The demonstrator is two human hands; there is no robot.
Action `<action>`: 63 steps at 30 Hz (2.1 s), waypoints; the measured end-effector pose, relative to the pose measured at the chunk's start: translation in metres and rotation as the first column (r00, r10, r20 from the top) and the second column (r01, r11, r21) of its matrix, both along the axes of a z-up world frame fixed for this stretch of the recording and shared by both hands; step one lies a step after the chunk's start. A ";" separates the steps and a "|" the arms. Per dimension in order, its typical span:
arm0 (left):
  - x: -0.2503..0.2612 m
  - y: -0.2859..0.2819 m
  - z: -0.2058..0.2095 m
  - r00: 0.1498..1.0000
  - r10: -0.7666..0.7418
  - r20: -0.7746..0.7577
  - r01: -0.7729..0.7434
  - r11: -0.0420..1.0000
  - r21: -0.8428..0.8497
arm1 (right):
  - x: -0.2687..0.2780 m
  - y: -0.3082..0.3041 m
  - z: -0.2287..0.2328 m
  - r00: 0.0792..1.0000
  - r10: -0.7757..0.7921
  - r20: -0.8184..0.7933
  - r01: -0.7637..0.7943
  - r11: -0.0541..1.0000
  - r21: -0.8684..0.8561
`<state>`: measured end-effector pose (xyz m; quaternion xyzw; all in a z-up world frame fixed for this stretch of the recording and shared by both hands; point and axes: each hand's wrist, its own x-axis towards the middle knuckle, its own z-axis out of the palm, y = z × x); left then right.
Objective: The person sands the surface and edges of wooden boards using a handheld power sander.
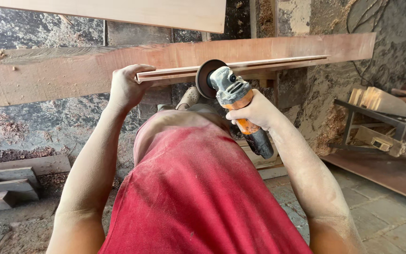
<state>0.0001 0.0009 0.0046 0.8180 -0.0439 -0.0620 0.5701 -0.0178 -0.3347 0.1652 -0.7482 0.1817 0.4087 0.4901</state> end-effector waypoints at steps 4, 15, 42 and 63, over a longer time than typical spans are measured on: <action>-0.003 0.000 0.000 1.000 0.003 0.008 -0.003 1.000 -0.002 | -0.004 -0.019 -0.002 0.997 -0.077 0.011 0.076 0.996 0.048; -0.010 -0.001 0.012 0.999 0.010 0.047 -0.013 0.997 0.071 | 0.006 -0.097 -0.001 0.973 -0.221 0.059 0.222 0.975 -0.015; -0.001 0.005 0.019 0.988 0.044 -0.151 0.002 0.957 0.290 | 0.026 -0.338 -0.022 0.821 -0.565 0.076 0.562 0.825 0.063; 0.008 0.005 0.005 0.998 0.016 0.068 -0.029 0.979 0.201 | 0.044 -0.096 -0.004 0.966 -0.254 0.051 0.249 0.965 0.087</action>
